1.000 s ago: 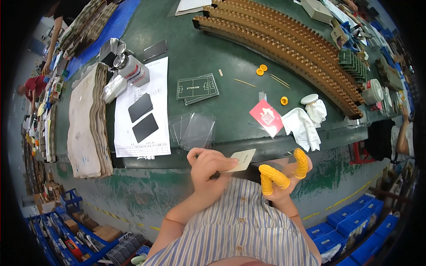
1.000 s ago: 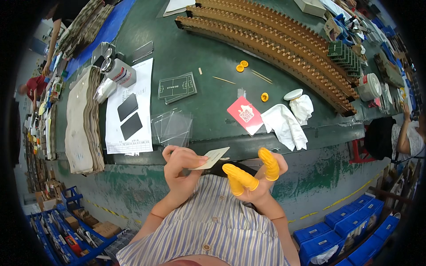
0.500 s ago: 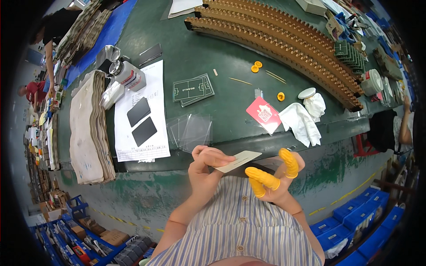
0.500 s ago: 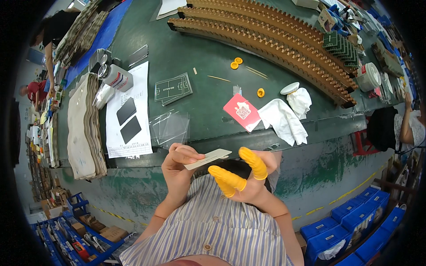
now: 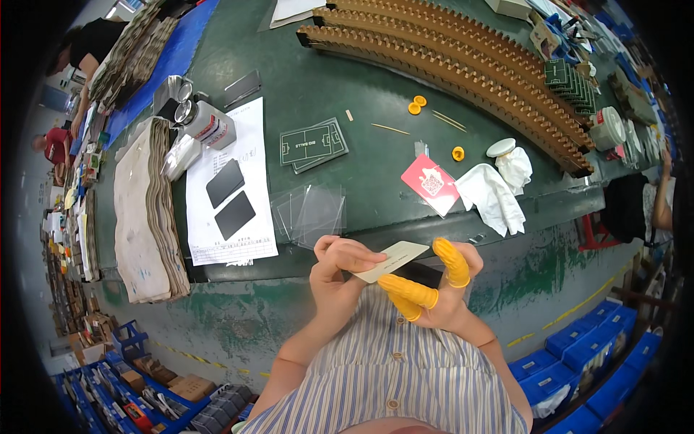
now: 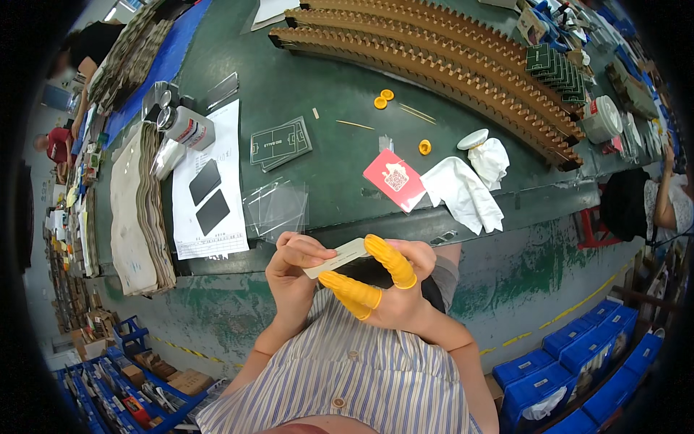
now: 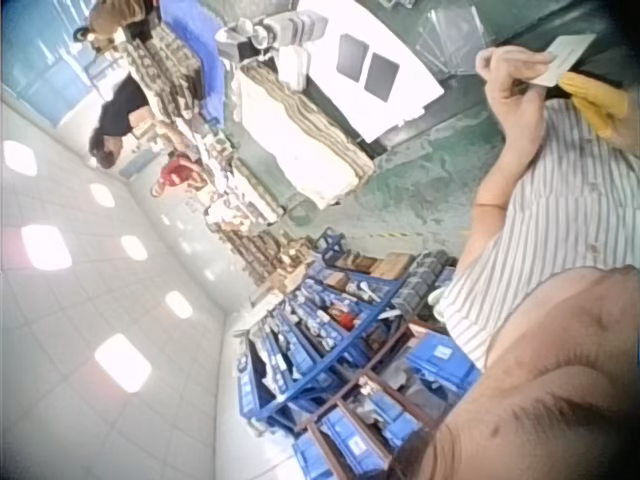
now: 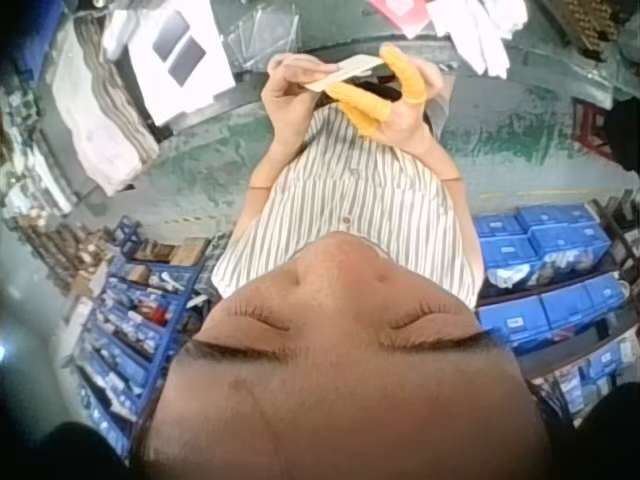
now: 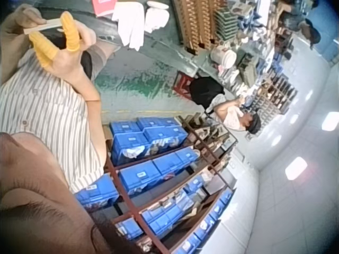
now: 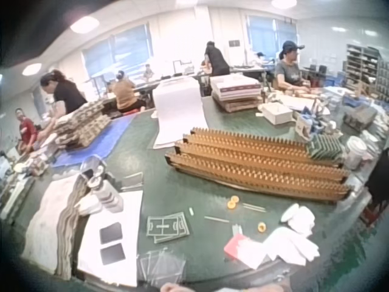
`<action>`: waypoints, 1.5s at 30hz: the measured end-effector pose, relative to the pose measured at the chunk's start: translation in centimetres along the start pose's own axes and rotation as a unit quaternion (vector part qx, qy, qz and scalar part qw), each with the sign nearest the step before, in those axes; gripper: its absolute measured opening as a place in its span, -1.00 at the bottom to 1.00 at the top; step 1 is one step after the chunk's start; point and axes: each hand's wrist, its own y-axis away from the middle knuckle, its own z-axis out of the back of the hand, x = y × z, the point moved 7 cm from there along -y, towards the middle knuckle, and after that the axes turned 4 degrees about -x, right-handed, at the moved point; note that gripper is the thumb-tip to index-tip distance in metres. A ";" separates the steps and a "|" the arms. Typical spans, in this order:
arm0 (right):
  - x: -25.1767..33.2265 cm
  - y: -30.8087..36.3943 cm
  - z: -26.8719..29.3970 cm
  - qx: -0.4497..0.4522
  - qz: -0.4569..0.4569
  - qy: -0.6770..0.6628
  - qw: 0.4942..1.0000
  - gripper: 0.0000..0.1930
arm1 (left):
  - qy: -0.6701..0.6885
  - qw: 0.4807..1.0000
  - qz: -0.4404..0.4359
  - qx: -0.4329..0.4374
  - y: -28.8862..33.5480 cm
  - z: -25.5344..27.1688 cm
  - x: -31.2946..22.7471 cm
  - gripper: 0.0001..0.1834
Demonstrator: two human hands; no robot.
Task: The person cleans small rectangular cards with a white cloth. They wipe the green side of a card, flip it to wipe the white side, and then repeat the process on a second card. The person handles the cards one at a time, using a cloth to rub the surfaces.
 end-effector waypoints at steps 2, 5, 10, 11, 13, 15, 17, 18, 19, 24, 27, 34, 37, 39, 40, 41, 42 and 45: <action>-0.1 0.0 0.0 0.001 -0.004 -0.001 1.000 -0.58 | 0.003 1.000 0.001 0.000 0.0 0.0 0.0 -0.78; -0.2 0.2 -0.1 -0.009 -0.010 -0.017 1.000 -0.57 | -0.002 1.000 -0.017 -0.006 -0.2 0.0 -0.2 -0.77; -0.9 0.7 -0.6 -0.013 -0.052 -0.033 0.998 -0.53 | -0.003 1.000 -0.018 -0.010 -0.3 0.0 0.0 -0.77; -1.0 0.8 -0.5 -0.021 -0.062 -0.041 0.997 -0.52 | 0.000 1.000 -0.015 -0.010 -0.3 0.1 0.0 -0.77; -1.0 0.8 -0.4 -0.025 -0.057 -0.035 0.997 -0.51 | 0.005 1.000 -0.009 -0.010 -0.2 0.1 0.1 -0.77; -0.7 0.5 -0.2 -0.018 -0.027 -0.008 0.999 -0.49 | 0.012 1.000 -0.007 -0.014 -0.2 0.2 0.2 -0.77; -0.7 0.5 -0.5 -0.025 -0.037 -0.030 0.999 -0.48 | 0.015 1.000 -0.007 -0.016 -0.2 0.3 0.3 -0.77; -0.7 0.4 -0.6 -0.028 -0.042 -0.041 0.998 -0.47 | 0.015 1.000 -0.007 -0.015 -0.1 0.2 0.4 -0.77; -0.7 0.4 -0.6 -0.025 -0.038 -0.035 0.998 -0.46 | 0.015 1.000 -0.008 -0.015 -0.1 0.2 0.4 -0.77; -1.4 1.0 -0.8 -0.023 -0.087 -0.054 0.994 -0.42 | 0.017 1.000 -0.004 -0.020 0.0 0.4 0.4 -0.77; -0.6 0.0 -0.3 -0.018 -0.032 -0.013 0.999 -0.42 | 0.016 1.000 -0.006 -0.022 0.0 0.5 0.4 -0.77; -1.0 1.3 -0.1 -0.022 -0.017 0.024 0.999 -0.70 | 0.046 0.999 0.007 -0.023 0.3 0.6 0.6 -0.76; -0.9 1.0 0.2 -0.029 -0.023 0.028 0.999 -0.73 | 0.045 0.999 0.001 -0.025 0.4 0.7 0.6 -0.76; -0.5 0.3 0.8 -0.053 -0.033 0.037 0.997 -0.69 | 0.043 0.999 0.000 -0.020 0.3 0.6 0.6 -0.76; -0.6 0.3 0.6 -0.059 -0.046 0.015 0.997 -0.69 | 0.043 0.999 0.000 -0.017 0.3 0.5 0.6 -0.76; -0.6 0.5 0.4 -0.065 -0.060 -0.007 0.996 -0.69 | 0.042 0.999 0.001 -0.017 0.3 0.5 0.5 -0.76; -0.7 0.7 0.3 -0.073 -0.074 -0.028 0.994 -0.69 | 0.041 0.999 0.002 -0.016 0.4 0.4 0.5 -0.76; -0.6 0.8 0.0 -0.043 -0.040 -0.018 0.998 -0.69 | 0.042 0.999 -0.003 -0.015 0.4 0.5 0.3 -0.76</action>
